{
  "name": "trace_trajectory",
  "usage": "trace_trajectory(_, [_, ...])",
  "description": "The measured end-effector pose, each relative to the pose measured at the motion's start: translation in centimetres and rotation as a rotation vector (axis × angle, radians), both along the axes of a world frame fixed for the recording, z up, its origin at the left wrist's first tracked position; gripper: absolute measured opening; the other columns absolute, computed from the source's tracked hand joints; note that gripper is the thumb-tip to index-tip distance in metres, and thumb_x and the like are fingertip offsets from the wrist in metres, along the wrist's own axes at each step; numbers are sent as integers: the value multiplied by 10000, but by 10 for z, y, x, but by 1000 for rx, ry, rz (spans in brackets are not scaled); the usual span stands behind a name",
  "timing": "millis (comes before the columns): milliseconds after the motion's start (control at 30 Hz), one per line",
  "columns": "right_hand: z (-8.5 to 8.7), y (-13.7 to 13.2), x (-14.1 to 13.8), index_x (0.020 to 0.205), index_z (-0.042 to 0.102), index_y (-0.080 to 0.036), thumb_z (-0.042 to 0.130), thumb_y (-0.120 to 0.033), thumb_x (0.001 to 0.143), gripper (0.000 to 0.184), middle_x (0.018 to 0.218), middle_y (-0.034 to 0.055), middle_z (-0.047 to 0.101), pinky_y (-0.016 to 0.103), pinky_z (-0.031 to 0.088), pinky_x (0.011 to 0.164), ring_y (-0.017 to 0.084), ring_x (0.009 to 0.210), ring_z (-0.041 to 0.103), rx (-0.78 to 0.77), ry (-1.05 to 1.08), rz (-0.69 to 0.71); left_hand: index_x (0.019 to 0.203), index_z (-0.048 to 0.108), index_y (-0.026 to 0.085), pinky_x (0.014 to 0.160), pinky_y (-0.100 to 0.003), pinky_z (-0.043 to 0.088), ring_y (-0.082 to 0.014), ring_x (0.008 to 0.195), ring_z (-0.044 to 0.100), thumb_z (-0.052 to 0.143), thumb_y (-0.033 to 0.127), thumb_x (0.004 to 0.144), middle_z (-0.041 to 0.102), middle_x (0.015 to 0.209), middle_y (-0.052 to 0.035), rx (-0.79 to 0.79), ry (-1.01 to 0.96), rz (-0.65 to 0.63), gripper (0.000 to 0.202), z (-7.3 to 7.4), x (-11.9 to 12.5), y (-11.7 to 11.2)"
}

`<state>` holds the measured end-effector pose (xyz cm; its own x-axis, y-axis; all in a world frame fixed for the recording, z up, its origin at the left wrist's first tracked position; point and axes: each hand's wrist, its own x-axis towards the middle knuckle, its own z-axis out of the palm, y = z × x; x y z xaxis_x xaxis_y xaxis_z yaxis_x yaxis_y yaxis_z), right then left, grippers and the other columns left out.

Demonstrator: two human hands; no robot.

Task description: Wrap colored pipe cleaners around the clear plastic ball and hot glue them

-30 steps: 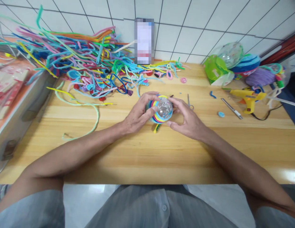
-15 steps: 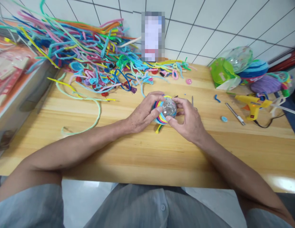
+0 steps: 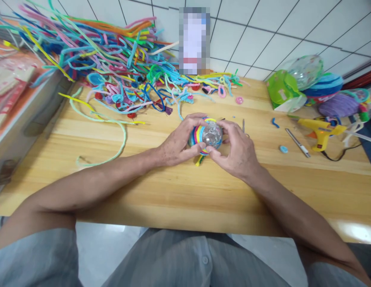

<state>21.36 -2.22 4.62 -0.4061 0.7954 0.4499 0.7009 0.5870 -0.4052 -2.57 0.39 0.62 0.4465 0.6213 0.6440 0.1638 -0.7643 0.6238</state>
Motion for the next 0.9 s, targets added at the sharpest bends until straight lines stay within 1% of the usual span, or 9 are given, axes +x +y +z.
trace_trajectory(100, [3,2,3,1561,516,-252,779,-440,928,711,1513,185,669,618,602,1148,398,1400,664,97,1,46,1507,481,243,1287,-579,493,-347,1552,539,622,529,1093,553,1583,-197,-10,7,-18,523,0,-1,0])
trace_trajectory(167, [4,5,5,1600,505,-273,778,-412,959,710,1524,182,653,641,567,1177,396,1408,651,187,-3,124,1522,476,249,1295,-582,487,-345,1558,529,637,517,1085,548,1586,-196,-15,4,-27,537,0,-1,1])
trace_trajectory(267, [6,9,7,1591,543,-328,747,-316,1000,625,1480,156,664,604,596,1107,359,1324,677,262,-28,258,1539,473,259,1306,-581,482,-337,1573,516,627,508,1089,542,1594,-190,-21,0,-37,537,0,-1,2])
trace_trajectory(333, [6,11,8,1549,586,-314,735,-275,1002,567,1450,163,662,576,614,1057,350,1294,672,276,-51,313,1536,481,250,1311,-579,478,-335,1575,519,614,494,1095,543,1594,-192,-26,4,-37,521,0,-1,2])
trace_trajectory(433, [9,13,8,1504,609,-293,732,-264,996,523,1418,166,647,545,624,1017,339,1270,656,262,-77,331,1540,481,246,1313,-583,472,-344,1577,522,606,482,1098,543,1604,-196,-38,11,-41,516,1,-1,2])
trace_trajectory(500, [10,14,8,1502,600,-306,713,-262,1003,513,1412,153,637,532,624,996,332,1255,648,247,-93,327,1548,478,246,1312,-598,465,-357,1584,515,604,488,1098,552,1602,-196,-40,13,-48,527,3,-1,2])
trace_trajectory(600, [12,14,9,1508,582,-319,672,-250,1016,505,1410,144,629,542,614,995,333,1241,637,240,-130,317,1555,468,251,1307,-613,470,-357,1590,509,588,490,1109,571,1576,-193,-25,16,-55,520,4,-1,1])
trace_trajectory(700, [14,16,9,1520,570,-320,656,-258,1026,505,1416,146,622,555,605,998,334,1231,629,229,-137,320,1560,453,255,1305,-606,482,-340,1595,502,569,479,1120,569,1562,-192,-10,23,-52,507,5,0,1])
trace_trajectory(900, [15,20,13,1552,569,-345,643,-248,1037,529,1419,134,621,528,591,989,323,1246,625,194,-131,336,1574,425,251,1308,-613,475,-349,1594,498,547,460,1125,543,1583,-200,-2,29,-53,510,3,1,2])
